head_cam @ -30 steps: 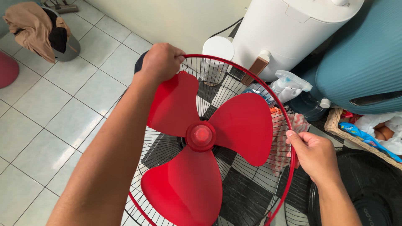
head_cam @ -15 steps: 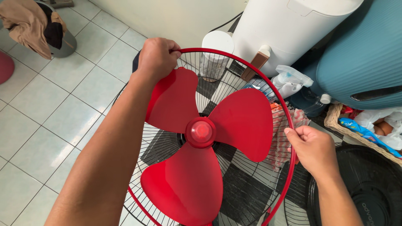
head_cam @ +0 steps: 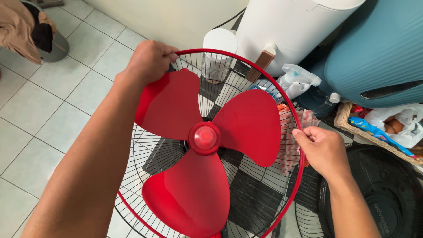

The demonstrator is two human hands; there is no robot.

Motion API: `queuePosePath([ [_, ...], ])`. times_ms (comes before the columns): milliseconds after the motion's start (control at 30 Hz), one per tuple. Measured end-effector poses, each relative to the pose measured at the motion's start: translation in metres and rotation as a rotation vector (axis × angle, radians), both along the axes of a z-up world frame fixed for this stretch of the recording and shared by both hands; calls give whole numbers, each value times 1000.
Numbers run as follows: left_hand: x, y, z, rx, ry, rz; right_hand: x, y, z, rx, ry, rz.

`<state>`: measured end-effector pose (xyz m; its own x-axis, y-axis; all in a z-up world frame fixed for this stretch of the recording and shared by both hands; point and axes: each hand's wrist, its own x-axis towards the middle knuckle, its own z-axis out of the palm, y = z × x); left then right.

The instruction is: The person assembles a red pedestal fan by attaching the front protective cage to the fan head. They align the cage, then use a screwdriver to tighten the securing screw at the bottom of the fan head.

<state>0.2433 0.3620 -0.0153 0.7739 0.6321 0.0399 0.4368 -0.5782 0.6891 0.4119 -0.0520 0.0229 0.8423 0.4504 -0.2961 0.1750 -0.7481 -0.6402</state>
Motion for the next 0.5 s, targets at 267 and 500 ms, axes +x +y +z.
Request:
queuePosePath([
  [267,-20,3,8,120,39,65,1,-1,-8,45,13,-33],
  [500,-20,7,-1,40,11,14,10,-6,-14,-61,14,11],
])
